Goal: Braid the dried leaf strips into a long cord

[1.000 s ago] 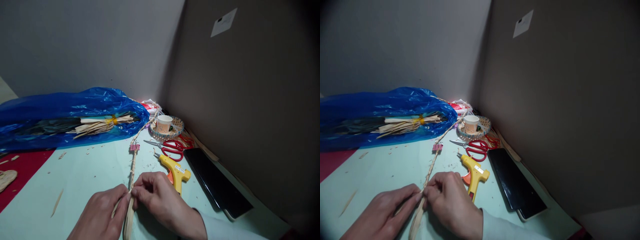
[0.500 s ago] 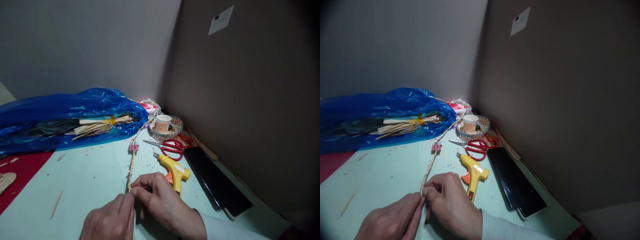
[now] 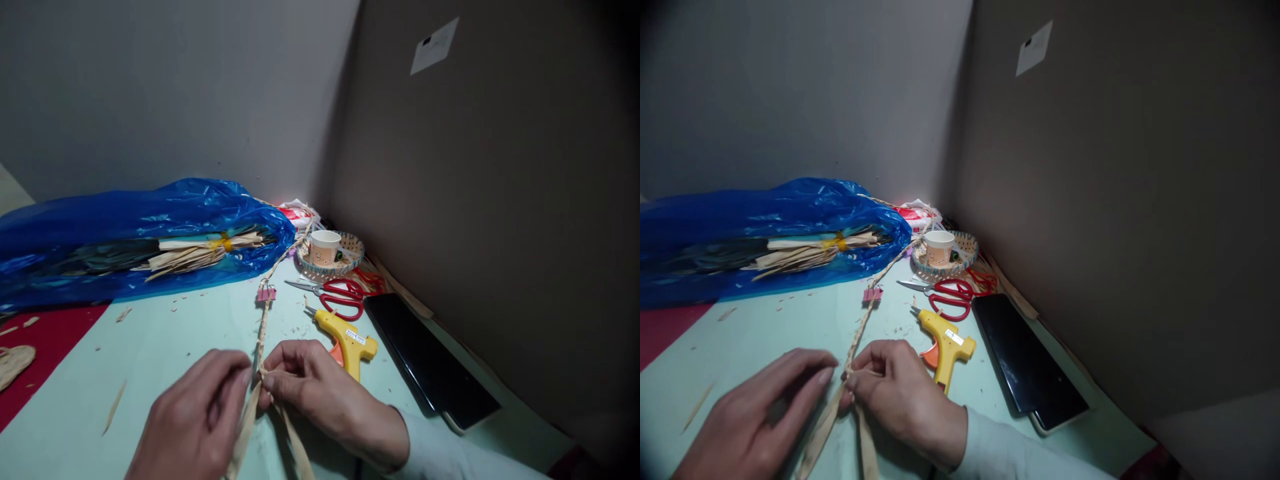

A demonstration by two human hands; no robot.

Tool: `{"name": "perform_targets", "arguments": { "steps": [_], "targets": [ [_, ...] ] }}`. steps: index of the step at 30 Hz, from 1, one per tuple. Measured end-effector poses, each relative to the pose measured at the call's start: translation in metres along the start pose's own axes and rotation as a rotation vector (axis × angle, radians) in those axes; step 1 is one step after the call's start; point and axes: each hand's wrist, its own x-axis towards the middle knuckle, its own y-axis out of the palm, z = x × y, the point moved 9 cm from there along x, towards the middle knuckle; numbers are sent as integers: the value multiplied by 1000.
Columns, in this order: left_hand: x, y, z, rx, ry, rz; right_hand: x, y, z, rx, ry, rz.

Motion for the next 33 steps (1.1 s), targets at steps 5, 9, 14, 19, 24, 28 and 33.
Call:
{"name": "perform_targets", "arguments": {
  "steps": [5,9,14,19,24,28,33],
  "targets": [
    [7,51,11,-838,-304,510,-1,2,3,-41,-30,40],
    [-1,64,21,-939,-506,526,-4,-4,10,-317,-111,15],
    [-2,59,29,-757,-471,518,-16,0,20,-762,-141,21],
    [2,49,30,-465,-373,435,-27,-2,30,-1148,-46,-84],
    [4,45,25,-339,-310,391,-31,3,28,-1151,-52,-168],
    [3,48,25,-420,-298,406,-31,25,16,-1215,-275,-100],
    [2,50,26,-567,-317,471,-38,35,9,-1335,-429,-141]
  ]
}}
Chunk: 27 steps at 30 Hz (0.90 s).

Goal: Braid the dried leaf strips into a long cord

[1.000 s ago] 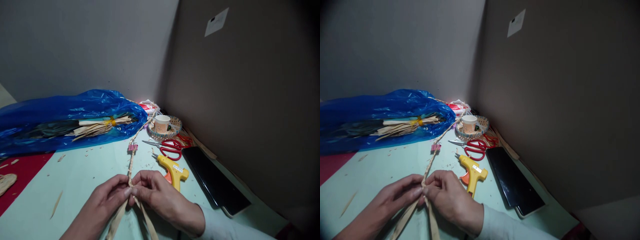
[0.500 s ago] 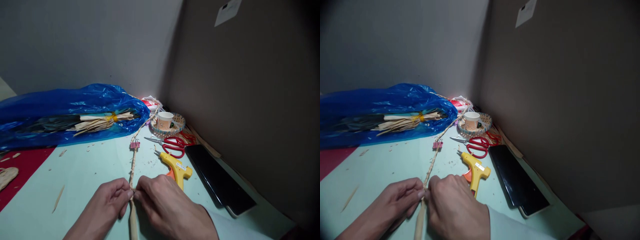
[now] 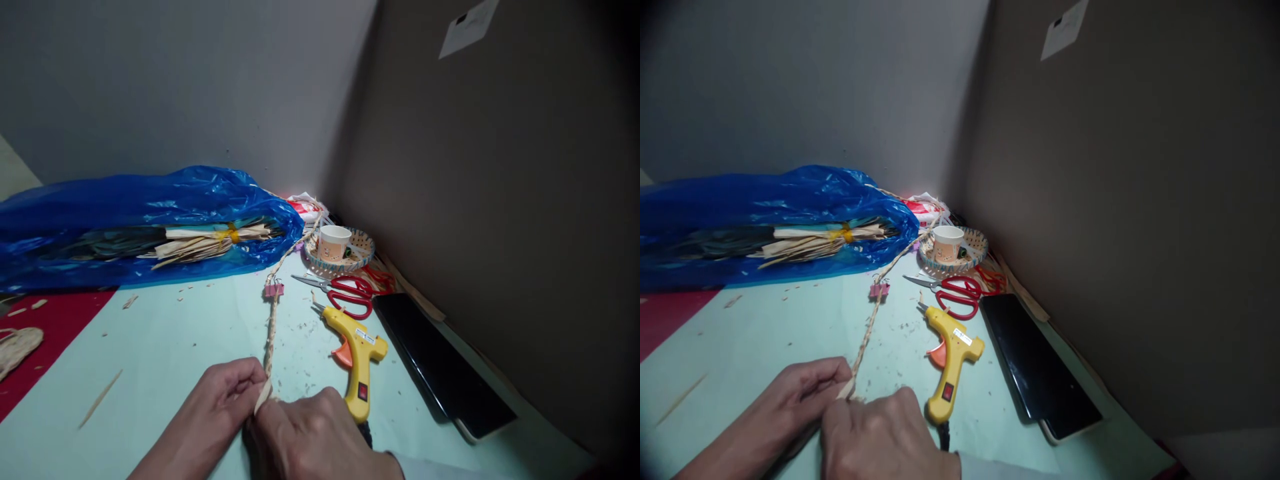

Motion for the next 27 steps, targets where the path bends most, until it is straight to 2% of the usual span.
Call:
{"name": "perform_targets", "arguments": {
  "steps": [4,7,8,10,12,13,16,18,20,27],
  "targets": [
    [-4,2,8,-66,-83,73,-2,1,14,-136,-143,-75],
    [-6,-3,5,-33,-31,32,-1,2,22,-148,-233,-66],
    [-6,-4,4,-29,-15,18,1,0,18,-99,-200,-41],
    [-7,-5,6,-53,-28,-3,7,-11,2,70,-23,-20],
    [-8,-4,8,-119,-55,-11,10,-25,-21,265,199,-60],
    [-9,-3,8,-156,-57,-15,11,-30,-28,344,250,-70],
    [-11,-2,4,-210,-35,-37,20,-25,-34,576,245,48],
    [-13,-1,2,-174,-36,-47,22,-13,-34,721,218,150],
    [-14,0,0,-103,-42,-39,23,-4,-35,815,214,186],
    [-19,-10,-2,279,-5,-163,18,5,-39,880,336,241]
  ]
}}
